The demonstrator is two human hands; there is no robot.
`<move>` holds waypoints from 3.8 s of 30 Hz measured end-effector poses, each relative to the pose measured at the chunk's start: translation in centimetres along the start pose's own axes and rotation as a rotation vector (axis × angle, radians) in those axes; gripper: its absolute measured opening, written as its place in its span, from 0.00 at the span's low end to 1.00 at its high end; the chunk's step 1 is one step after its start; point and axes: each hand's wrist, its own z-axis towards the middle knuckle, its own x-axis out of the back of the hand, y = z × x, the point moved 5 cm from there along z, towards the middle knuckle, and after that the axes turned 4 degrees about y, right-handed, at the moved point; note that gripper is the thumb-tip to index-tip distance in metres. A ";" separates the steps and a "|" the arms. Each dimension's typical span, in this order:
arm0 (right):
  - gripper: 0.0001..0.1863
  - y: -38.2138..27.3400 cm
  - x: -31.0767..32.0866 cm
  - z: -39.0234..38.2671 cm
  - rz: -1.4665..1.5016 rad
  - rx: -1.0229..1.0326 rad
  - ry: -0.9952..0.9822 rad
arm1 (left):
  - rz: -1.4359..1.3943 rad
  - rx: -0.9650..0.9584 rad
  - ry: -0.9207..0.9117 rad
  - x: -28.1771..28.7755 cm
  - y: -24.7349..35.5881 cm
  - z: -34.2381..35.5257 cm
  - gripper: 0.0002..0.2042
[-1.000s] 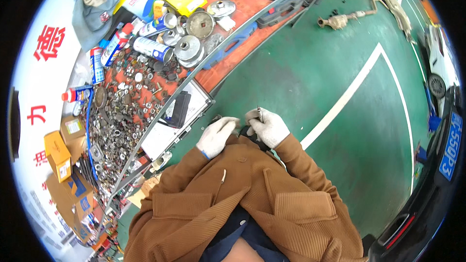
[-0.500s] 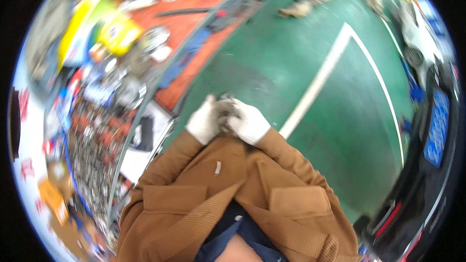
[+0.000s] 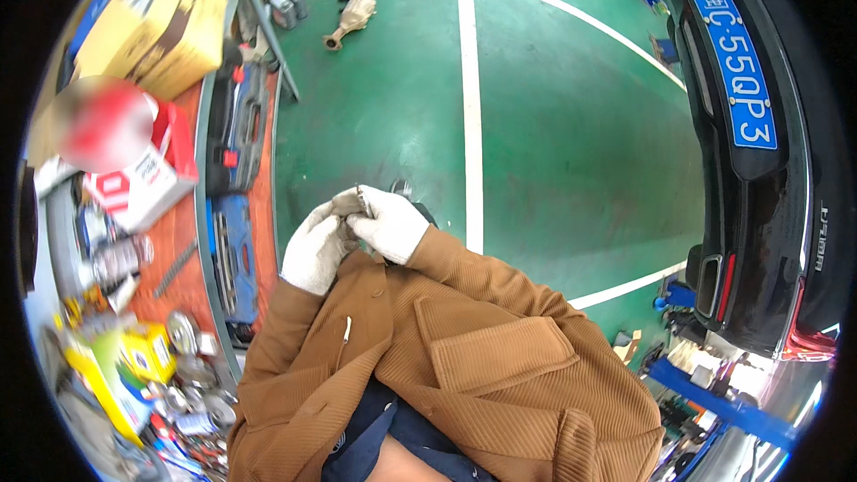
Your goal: The person selects a bolt from a cluttered parts table, then walks to a car on a lift and uses a wrench to tighten bolts on the wheel. The person handles bolts and a wrench while working on the wheel area.
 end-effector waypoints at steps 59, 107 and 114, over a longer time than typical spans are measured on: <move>0.13 13.6 3.7 11.6 -1.315 -0.139 -0.225 | 0.524 -0.941 2.160 14.5 -8.0 -47.5 0.07; 0.27 16.4 11.6 16.5 -1.659 -0.228 -0.252 | -0.389 -1.001 0.969 12.3 -7.9 -32.9 0.13; 0.13 12.0 12.2 16.3 -0.978 -0.245 -0.107 | -0.170 -0.891 0.789 8.0 -0.7 -22.9 0.15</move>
